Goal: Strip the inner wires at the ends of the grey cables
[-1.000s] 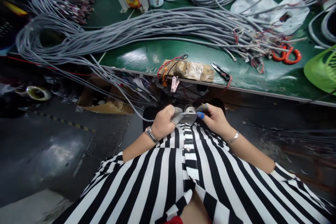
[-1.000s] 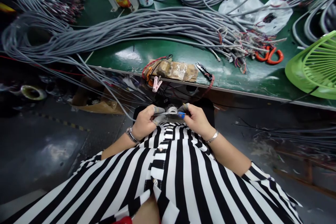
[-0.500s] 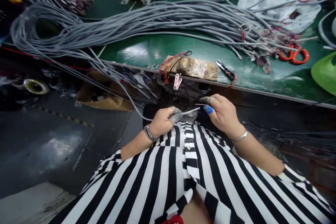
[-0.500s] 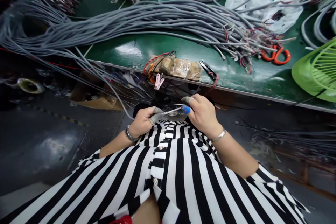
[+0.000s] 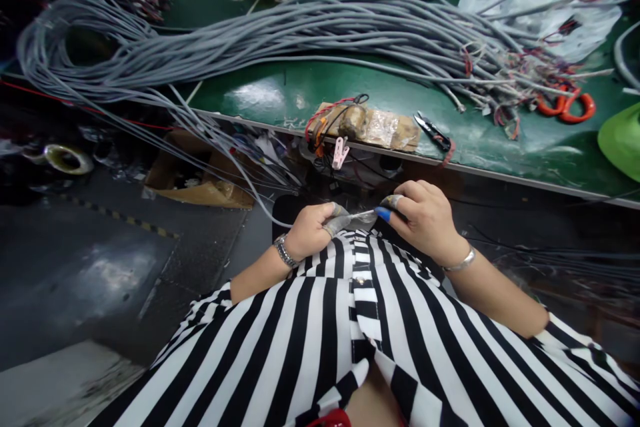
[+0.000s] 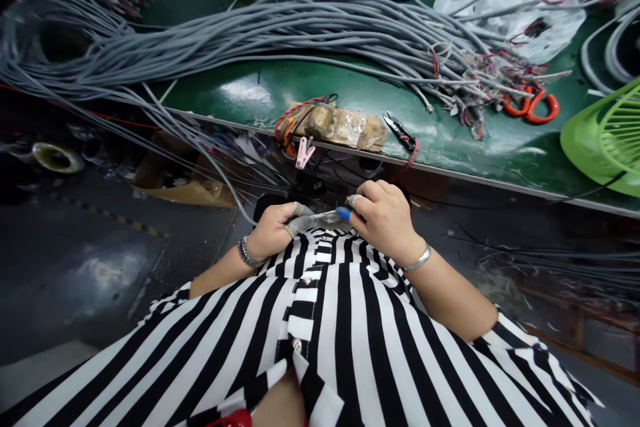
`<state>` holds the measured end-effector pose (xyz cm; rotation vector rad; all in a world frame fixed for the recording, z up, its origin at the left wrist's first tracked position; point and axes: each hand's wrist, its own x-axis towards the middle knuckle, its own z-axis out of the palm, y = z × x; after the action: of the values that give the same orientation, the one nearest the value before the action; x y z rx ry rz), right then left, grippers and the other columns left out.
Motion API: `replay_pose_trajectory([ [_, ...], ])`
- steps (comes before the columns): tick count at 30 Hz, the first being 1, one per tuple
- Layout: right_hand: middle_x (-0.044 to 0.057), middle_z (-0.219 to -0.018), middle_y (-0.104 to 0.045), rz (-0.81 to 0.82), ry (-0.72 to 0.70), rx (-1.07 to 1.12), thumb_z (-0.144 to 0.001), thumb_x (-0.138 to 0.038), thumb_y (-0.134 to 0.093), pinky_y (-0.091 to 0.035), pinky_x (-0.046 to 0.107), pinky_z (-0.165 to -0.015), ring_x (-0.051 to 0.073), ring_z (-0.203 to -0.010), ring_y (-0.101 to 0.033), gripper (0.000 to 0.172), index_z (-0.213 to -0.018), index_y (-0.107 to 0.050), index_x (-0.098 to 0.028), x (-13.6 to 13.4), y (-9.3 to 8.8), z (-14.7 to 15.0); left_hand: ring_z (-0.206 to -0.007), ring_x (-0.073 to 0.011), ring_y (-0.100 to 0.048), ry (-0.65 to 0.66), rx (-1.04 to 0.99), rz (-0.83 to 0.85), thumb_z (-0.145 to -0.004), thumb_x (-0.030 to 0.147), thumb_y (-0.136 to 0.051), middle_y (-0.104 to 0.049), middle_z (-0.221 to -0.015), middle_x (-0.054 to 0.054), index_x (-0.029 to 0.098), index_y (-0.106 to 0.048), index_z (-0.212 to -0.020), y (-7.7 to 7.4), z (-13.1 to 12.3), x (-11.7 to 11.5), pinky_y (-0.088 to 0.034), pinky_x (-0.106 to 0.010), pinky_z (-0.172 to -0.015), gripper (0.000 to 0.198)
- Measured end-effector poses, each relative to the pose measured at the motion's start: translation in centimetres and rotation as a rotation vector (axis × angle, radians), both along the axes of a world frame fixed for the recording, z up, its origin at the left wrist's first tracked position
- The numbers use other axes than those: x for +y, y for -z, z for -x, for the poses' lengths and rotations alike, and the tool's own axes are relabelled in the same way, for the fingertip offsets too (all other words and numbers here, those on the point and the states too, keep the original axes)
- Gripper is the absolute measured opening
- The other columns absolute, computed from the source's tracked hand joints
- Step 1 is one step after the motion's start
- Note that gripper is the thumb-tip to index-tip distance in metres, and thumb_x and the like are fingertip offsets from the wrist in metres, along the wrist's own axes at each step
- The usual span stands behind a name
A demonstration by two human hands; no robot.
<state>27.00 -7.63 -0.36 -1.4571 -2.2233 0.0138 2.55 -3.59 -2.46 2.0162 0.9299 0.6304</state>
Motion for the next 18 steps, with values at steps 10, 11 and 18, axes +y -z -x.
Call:
replay_pose_trajectory([
  [10,0.005,-0.069,-0.057,0.048,-0.065,0.061,-0.085,-0.037,-0.055,-0.034,0.033,-0.063,0.018,-0.066,-0.044,0.024,-0.068,-0.057,-0.02,0.5,0.0,0.3,-0.07,-0.0139,-0.064,0.025,0.015,0.012,-0.084,0.035,-0.059,-0.069,-0.078,-0.004,0.016,-0.067,-0.086,-0.6,-0.3,-0.1,-0.05,-0.024,-0.066,0.022],
  [11,0.004,-0.066,-0.055,0.074,-0.074,0.106,-0.085,-0.038,-0.055,-0.034,0.032,-0.063,0.017,-0.065,-0.043,0.026,-0.066,-0.056,-0.02,0.6,0.3,0.3,-0.07,-0.0139,-0.064,0.027,0.01,0.011,-0.084,0.036,-0.058,-0.069,-0.078,-0.004,0.015,-0.067,-0.086,-0.6,-0.4,-0.1,-0.05,-0.023,-0.066,0.022],
  [18,0.001,-0.061,-0.049,0.207,-0.008,0.325,-0.088,-0.038,-0.051,-0.034,0.028,-0.059,0.015,-0.063,-0.043,0.029,-0.066,-0.053,-0.02,0.5,2.9,0.8,-0.07,-0.0138,-0.063,0.022,0.021,0.022,-0.087,0.034,-0.055,-0.068,-0.077,-0.004,0.015,-0.066,-0.085,-0.3,-0.4,-0.1,-0.05,-0.024,-0.067,0.022],
])
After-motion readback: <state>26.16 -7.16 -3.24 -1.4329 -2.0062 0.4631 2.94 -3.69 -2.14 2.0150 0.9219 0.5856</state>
